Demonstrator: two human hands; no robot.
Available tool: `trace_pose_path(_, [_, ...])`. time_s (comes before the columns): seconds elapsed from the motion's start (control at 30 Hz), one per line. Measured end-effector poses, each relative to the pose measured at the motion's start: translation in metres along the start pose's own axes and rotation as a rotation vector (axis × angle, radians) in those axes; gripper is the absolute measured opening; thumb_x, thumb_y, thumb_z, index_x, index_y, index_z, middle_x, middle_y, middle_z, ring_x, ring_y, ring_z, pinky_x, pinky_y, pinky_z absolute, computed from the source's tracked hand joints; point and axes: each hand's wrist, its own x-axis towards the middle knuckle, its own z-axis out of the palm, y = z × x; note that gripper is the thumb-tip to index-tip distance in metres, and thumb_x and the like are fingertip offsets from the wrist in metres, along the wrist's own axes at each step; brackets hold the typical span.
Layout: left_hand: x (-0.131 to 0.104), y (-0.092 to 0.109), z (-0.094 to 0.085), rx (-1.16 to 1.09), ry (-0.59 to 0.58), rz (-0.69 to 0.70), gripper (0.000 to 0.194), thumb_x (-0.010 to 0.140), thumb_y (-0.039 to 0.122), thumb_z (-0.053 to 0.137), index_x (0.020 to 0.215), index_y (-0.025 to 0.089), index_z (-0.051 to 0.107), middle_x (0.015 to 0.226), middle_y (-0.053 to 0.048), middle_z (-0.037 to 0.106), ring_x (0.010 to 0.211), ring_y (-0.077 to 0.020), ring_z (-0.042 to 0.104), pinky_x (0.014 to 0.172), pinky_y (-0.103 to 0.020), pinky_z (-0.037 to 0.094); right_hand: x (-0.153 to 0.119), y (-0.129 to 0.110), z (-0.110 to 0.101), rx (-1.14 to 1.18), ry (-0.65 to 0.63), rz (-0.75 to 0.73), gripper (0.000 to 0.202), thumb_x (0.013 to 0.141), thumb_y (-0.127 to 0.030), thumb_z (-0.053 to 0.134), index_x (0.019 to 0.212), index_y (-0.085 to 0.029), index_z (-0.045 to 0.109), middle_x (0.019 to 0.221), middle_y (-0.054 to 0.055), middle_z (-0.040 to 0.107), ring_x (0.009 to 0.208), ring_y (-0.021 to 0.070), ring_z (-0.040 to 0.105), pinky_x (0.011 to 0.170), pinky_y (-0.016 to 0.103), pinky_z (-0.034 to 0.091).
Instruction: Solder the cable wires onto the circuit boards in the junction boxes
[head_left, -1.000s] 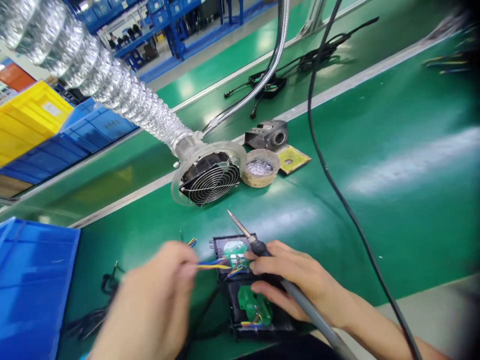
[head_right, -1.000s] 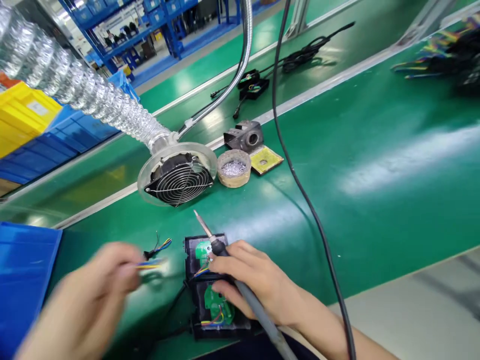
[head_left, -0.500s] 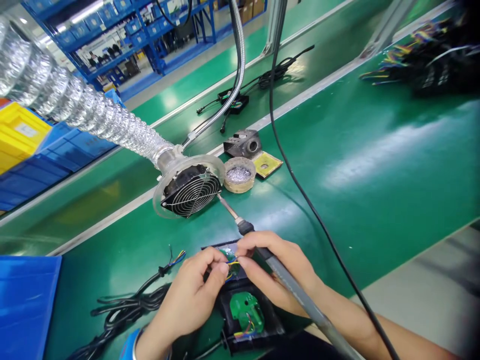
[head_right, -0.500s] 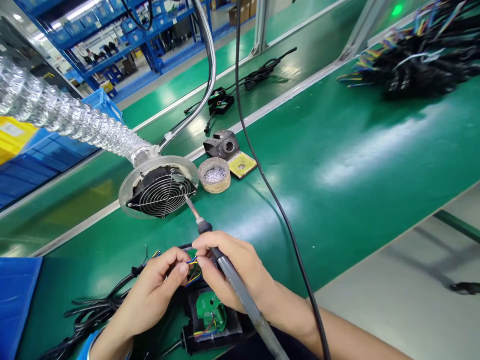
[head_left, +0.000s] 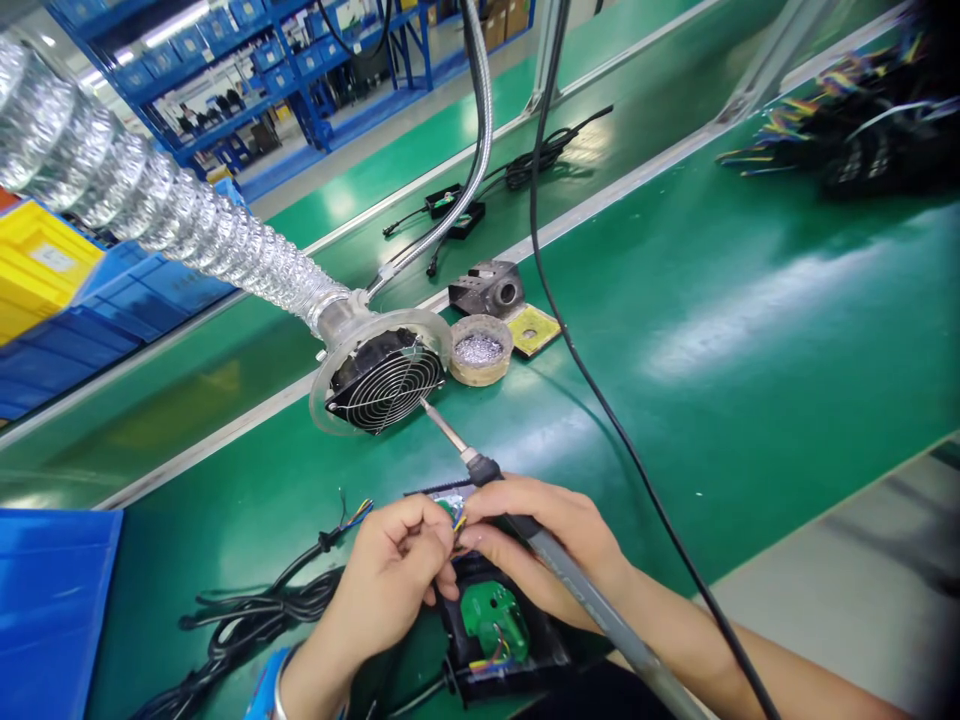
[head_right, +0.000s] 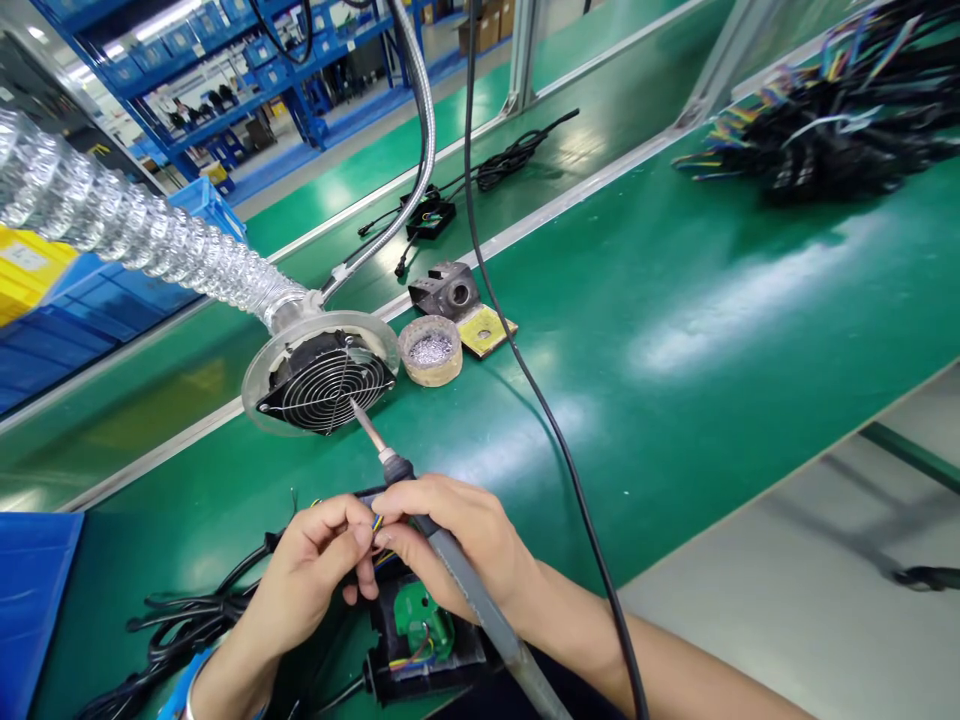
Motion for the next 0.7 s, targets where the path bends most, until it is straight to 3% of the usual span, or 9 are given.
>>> trace_pose_path(0.23, [-0.0046, -0.0026, -0.0004, 0.107, -0.042, 0.193, 0.021, 0.084, 0.037, 0.059, 0.080, 0.017, 0.057, 0.060, 0.003, 0.054, 0.054, -0.0098, 0.052, 0.054, -0.021, 0.040, -0.0018, -0.0074, -0.0015, -0.029, -0.005, 0.096, 0.022, 0.082, -0.010, 0.059, 0.100, -0.023, 0.055, 0.074, -0.004, 0.064, 0.059, 0.0087, 0.061, 0.057, 0.018, 0.051])
trace_pose_path(0.33, [-0.0039, -0.0046, 0.0018, 0.235, 0.025, 0.275, 0.013, 0.079, 0.029, 0.065, 0.080, 0.017, 0.058, 0.060, 0.005, 0.048, 0.054, -0.0084, 0.046, 0.055, -0.020, 0.037, -0.0024, -0.0075, 0.0007, -0.019, -0.021, 0.126, 0.024, 0.081, -0.009, 0.056, 0.100, -0.023, 0.054, 0.074, -0.004, 0.062, 0.059, 0.0078, 0.059, 0.057, 0.018, 0.050])
trace_pose_path(0.43, [-0.0022, -0.0066, 0.0039, 0.263, 0.110, 0.216, 0.016, 0.085, 0.031, 0.060, 0.077, 0.017, 0.058, 0.054, 0.007, 0.044, 0.047, -0.0072, 0.046, 0.050, -0.019, 0.035, -0.0013, -0.0079, 0.0026, -0.016, -0.039, 0.150, 0.021, 0.082, -0.008, 0.054, 0.097, -0.022, 0.055, 0.072, -0.004, 0.060, 0.058, 0.0076, 0.057, 0.058, 0.018, 0.050])
trace_pose_path(0.53, [-0.0006, -0.0059, 0.0029, 0.201, 0.083, 0.117, 0.024, 0.089, 0.038, 0.055, 0.078, 0.017, 0.058, 0.052, 0.007, 0.047, 0.041, -0.0073, 0.049, 0.045, -0.018, 0.035, -0.0001, -0.0084, 0.0018, -0.033, -0.034, 0.143, 0.017, 0.084, -0.009, 0.053, 0.094, -0.021, 0.056, 0.072, -0.003, 0.061, 0.059, 0.0085, 0.058, 0.058, 0.018, 0.050])
trace_pose_path(0.7, [0.0050, -0.0019, -0.0013, 0.328, 0.070, 0.095, 0.019, 0.087, 0.034, 0.057, 0.080, 0.017, 0.063, 0.071, 0.002, 0.055, 0.045, -0.0077, 0.055, 0.043, -0.019, 0.037, -0.0013, -0.0053, -0.0032, -0.097, -0.141, 0.230, 0.018, 0.088, -0.013, 0.054, 0.104, -0.021, 0.055, 0.073, -0.003, 0.063, 0.058, 0.0089, 0.059, 0.057, 0.019, 0.051])
